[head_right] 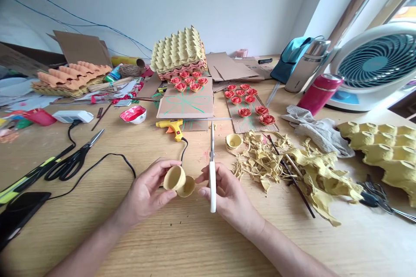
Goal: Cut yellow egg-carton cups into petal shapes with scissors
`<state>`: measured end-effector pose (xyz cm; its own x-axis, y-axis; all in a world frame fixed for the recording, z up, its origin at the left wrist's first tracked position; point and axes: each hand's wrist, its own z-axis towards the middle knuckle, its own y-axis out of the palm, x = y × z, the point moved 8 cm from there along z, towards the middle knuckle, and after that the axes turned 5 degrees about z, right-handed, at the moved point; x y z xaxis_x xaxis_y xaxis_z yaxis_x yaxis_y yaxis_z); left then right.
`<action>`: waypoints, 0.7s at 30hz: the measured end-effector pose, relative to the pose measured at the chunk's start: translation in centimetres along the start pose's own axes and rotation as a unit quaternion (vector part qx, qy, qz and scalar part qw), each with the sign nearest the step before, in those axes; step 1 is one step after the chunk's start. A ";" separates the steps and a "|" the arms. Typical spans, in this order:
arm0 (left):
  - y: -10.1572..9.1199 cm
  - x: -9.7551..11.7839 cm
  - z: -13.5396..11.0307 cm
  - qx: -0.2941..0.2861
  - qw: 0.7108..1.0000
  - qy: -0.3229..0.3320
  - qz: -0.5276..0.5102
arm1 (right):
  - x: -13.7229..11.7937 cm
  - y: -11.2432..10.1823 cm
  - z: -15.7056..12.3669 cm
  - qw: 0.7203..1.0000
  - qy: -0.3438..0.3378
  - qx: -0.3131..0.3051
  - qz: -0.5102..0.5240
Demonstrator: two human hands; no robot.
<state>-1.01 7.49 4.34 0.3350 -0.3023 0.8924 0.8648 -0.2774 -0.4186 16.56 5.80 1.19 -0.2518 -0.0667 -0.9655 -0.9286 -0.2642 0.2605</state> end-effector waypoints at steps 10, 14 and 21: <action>3.6 5.0 -0.3 0.029 0.979 0.096 0.180 | 1.1 -0.1 -0.1 0.992 0.042 -0.036 0.111; 2.9 5.0 -0.3 0.036 0.972 0.111 0.202 | 1.1 -0.5 0.0 0.987 0.044 -0.030 0.153; 2.0 2.0 0.0 -0.083 0.935 0.085 0.335 | -0.1 -3.6 0.4 0.998 -0.025 0.047 0.046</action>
<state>1.37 6.37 5.30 0.7047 -0.5953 0.3861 0.4069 -0.1067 -0.9072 19.86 7.12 0.29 -0.3479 -0.0381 -0.9367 -0.9220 -0.1670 0.3493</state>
